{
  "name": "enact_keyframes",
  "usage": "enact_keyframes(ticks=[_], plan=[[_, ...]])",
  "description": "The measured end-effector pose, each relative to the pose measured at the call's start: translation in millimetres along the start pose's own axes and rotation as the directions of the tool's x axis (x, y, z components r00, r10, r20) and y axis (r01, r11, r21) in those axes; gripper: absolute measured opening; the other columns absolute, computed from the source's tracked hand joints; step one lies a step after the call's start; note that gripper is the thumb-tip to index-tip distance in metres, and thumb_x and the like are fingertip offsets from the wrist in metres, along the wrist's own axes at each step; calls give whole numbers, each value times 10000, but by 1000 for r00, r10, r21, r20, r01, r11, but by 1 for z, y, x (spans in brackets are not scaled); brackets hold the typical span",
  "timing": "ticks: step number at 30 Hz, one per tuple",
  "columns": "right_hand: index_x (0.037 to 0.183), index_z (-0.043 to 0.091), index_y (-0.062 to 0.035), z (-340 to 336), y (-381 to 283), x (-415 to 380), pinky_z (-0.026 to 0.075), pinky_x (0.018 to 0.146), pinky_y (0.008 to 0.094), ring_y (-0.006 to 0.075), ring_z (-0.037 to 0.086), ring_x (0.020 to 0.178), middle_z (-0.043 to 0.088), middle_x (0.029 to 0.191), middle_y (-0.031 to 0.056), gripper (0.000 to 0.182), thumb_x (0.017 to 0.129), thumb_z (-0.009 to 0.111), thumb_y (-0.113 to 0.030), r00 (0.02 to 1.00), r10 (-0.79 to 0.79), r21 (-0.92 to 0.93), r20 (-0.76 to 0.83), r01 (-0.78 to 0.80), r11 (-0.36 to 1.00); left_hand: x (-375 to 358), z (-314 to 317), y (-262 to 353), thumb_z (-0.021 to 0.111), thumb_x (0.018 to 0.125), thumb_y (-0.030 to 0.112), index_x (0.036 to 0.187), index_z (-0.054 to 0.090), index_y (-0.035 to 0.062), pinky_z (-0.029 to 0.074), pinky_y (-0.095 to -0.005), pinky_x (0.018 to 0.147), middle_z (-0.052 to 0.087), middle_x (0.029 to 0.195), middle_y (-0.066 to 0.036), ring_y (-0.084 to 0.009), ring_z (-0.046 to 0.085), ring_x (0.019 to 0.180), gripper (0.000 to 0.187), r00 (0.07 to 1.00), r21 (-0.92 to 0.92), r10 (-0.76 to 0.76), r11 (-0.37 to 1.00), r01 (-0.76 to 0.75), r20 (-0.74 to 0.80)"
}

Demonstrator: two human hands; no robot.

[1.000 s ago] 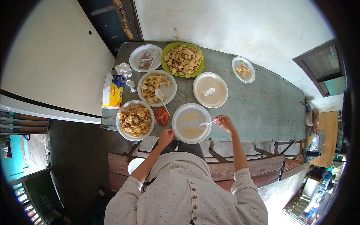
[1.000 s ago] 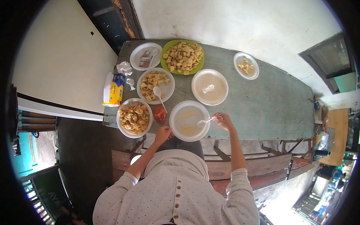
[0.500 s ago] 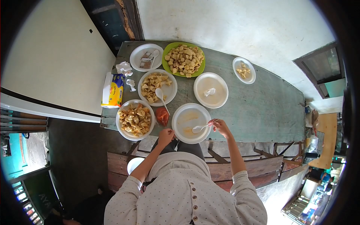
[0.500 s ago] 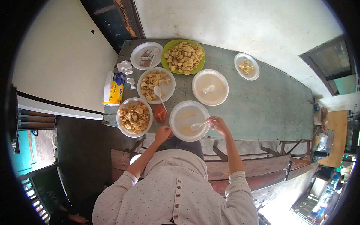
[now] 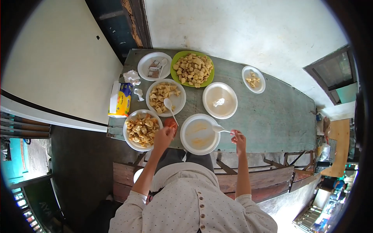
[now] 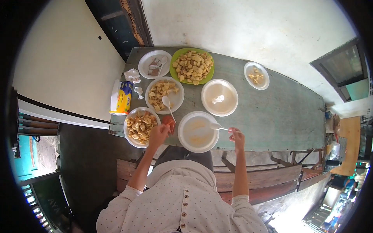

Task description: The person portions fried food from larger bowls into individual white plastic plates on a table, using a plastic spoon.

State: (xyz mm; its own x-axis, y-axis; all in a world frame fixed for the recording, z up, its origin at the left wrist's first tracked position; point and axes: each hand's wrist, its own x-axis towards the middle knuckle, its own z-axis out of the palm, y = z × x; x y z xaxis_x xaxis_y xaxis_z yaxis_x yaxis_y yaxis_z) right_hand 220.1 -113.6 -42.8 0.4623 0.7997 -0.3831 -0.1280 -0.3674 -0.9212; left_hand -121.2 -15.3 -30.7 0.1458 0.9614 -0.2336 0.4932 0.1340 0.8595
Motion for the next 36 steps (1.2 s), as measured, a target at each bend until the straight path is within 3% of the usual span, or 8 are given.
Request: enact_keyframes(ticks=[4, 6, 9, 19, 24, 29, 32, 36], plan=[[972, 596, -45, 23, 14, -9, 354, 511, 172, 37, 473, 550, 583, 782, 9, 277, 871, 518, -291, 999, -5, 96, 42, 1, 995, 63, -16, 0, 554, 803, 275, 684, 606, 12, 456, -353, 515, 580, 553, -129, -257, 597, 539, 293, 945, 251, 192, 960, -124, -266], [970, 601, -42, 39, 14, -17, 370, 519, 172, 39, 483, 559, 594, 782, 14, 268, 869, 521, -277, 1000, -19, 109, 23, 17, 994, 91, -8, -7, 587, 760, 307, 683, 611, 7, 461, -382, 539, 591, 596, -139, -296, 595, 587, 311, 995, 483, 73, 875, -33, -64], [962, 611, -40, 59, 7, -24, 381, 526, 178, 41, 496, 575, 609, 785, 25, 256, 865, 525, -260, 995, -69, 104, 70, 61, 993, 114, 15, -24, 626, 715, 322, 673, 617, 10, 472, -390, 553, 599, 632, -148, -298, 603, 615, 315, 995, 635, 103, 767, -86, 9], [962, 619, -29, 105, -11, -16, 376, 551, 186, 57, 482, 576, 614, 799, 39, 246, 874, 512, -232, 969, -126, 64, 211, 115, 991, 113, 36, -27, 631, 708, 273, 700, 626, 14, 501, -362, 589, 611, 675, -145, -280, 616, 642, 259, 983, 682, 154, 730, -47, -97], [1006, 604, -11, 145, -16, 23, 419, 553, 205, 75, 483, 576, 619, 838, 65, 223, 886, 495, -164, 920, -251, -30, 301, 272, 962, 111, 37, -35, 623, 714, 272, 706, 629, 15, 493, -364, 575, 613, 663, -136, -268, 614, 630, 257, 970, 658, 206, 750, -71, -129], [1034, 596, -29, 180, -30, 61, 427, 528, 218, 72, 490, 586, 623, 864, 66, 223, 883, 498, -161, 879, -302, -208, 368, 395, 895, 108, 27, -25, 625, 733, 264, 748, 607, 12, 461, -358, 539, 595, 632, -134, -278, 597, 592, 253, 950, 199, 134, 977, -79, -282], [994, 622, -74, 196, -29, 88, 444, 546, 280, 178, 565, 599, 626, 803, 113, 201, 852, 527, -179, 832, -337, -263, 441, 479, 838, 102, -2, 5, 600, 772, 229, 746, 588, 8, 454, -341, 545, 583, 612, -122, -274, 582, 580, 223, 874, 68, 221, 975, -213, -432], [985, 622, -68, 208, -24, 112, 449, 554, 293, 174, 564, 592, 628, 777, 130, 221, 845, 518, -202, 810, -244, -348, 533, 473, 810, 109, -38, -5, 569, 803, 198, 727, 569, -5, 440, -323, 521, 571, 596, -117, -262, 566, 549, 217, 780, 138, 354, 933, -332, -516]])
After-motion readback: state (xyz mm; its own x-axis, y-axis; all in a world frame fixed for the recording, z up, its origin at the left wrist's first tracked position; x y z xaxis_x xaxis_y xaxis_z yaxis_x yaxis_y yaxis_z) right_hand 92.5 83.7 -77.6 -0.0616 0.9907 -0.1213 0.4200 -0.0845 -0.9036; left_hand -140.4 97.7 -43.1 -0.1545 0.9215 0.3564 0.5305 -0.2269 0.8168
